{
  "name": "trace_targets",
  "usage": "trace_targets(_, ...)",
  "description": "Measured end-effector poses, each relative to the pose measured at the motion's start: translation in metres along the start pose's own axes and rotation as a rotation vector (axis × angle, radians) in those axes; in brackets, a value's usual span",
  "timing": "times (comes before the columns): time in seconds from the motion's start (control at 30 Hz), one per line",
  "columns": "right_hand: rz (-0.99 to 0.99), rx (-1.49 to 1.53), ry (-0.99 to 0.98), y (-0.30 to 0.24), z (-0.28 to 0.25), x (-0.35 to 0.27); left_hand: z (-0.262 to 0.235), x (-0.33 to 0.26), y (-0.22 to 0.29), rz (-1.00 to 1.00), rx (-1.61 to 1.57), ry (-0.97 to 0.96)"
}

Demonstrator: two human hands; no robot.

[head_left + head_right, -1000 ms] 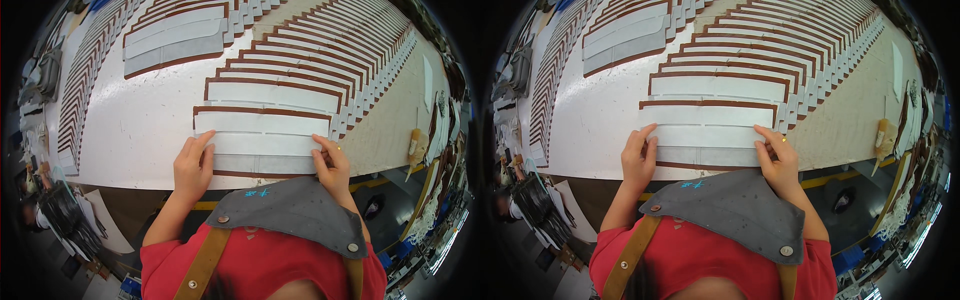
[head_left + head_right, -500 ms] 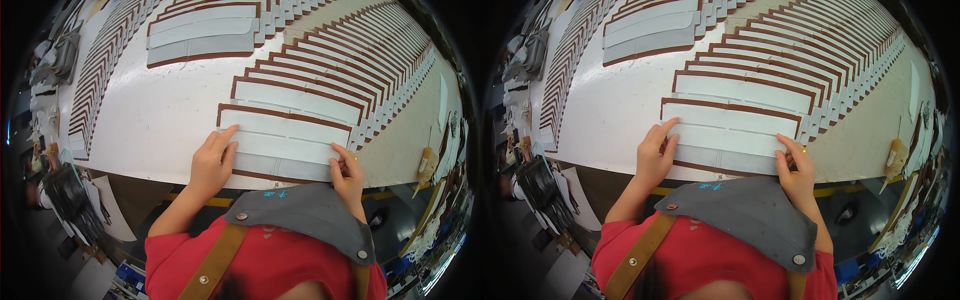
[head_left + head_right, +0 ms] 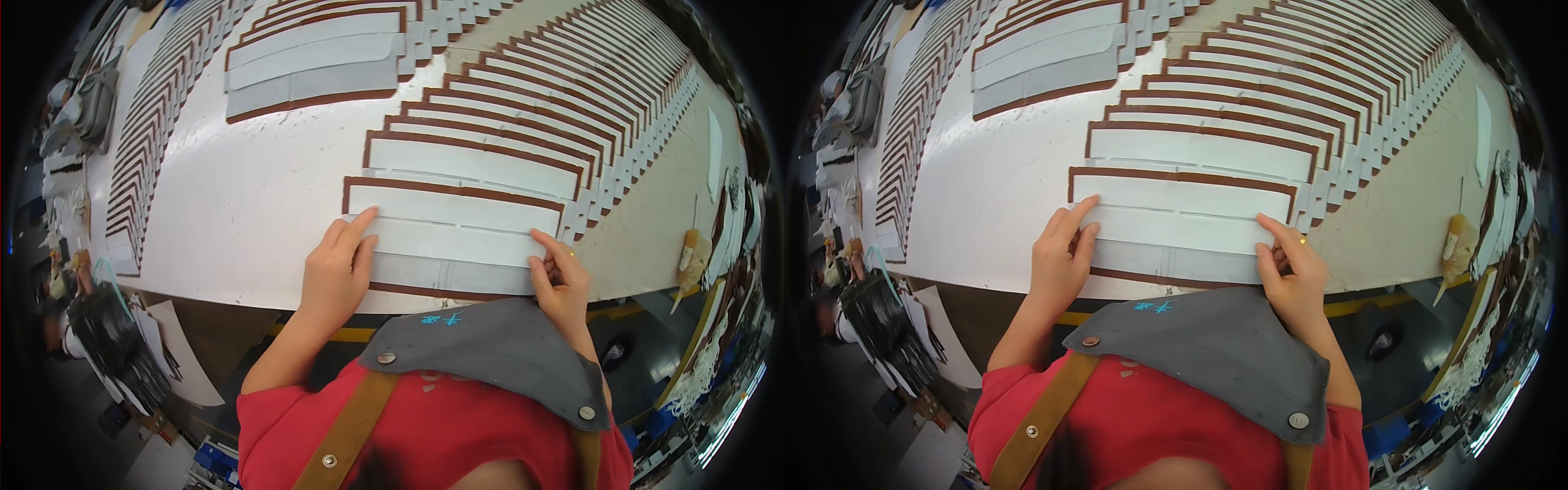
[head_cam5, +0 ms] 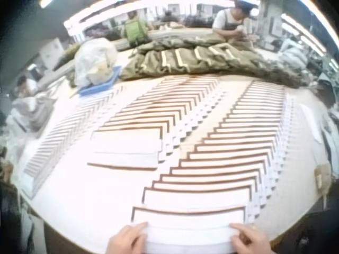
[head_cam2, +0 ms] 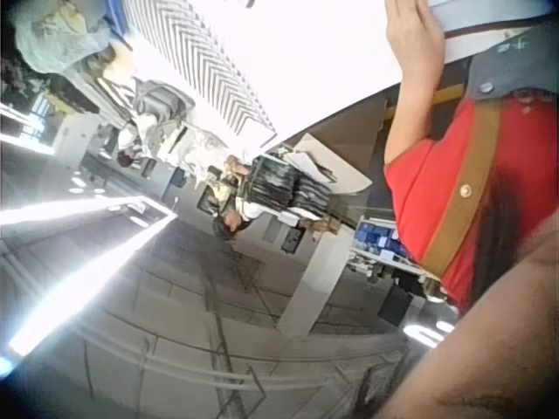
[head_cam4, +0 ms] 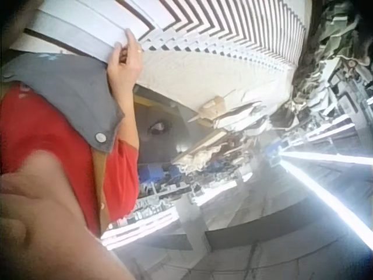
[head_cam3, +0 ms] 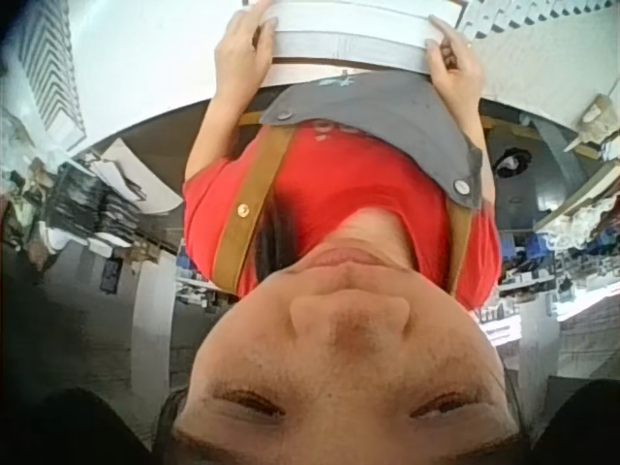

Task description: The person applies glue from a squeeze bottle onto white rectangular pieces laid out on a table. They then pick up brown rectangular pieces and press them onto the glued white pieces to form assembled units. The person repeats this process, stacking the finished units on the table.

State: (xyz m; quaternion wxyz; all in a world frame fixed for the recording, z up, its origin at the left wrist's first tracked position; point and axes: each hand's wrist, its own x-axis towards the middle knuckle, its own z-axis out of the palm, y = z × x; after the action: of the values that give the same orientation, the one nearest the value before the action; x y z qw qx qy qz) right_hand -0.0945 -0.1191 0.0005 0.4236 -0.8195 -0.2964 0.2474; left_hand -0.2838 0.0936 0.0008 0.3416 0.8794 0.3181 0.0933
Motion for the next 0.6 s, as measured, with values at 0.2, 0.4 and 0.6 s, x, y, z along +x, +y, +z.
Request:
trace_targets(0.2, -0.057, -0.042, -0.056, -0.005, -0.005, 0.003, 0.0, -0.002, 0.002, 0.018, 0.137, -0.015)
trace_targets(0.4, -0.046, -0.111, -0.107, -0.009, -0.009, 0.005, 0.002, -0.001, 0.005, 0.027, 0.224, 0.015)
trace_targets(0.6, -0.014, -0.269, 0.146, -0.004, -0.028, 0.021, -0.006, 0.004, 0.005, 0.041, 0.224, -0.005)
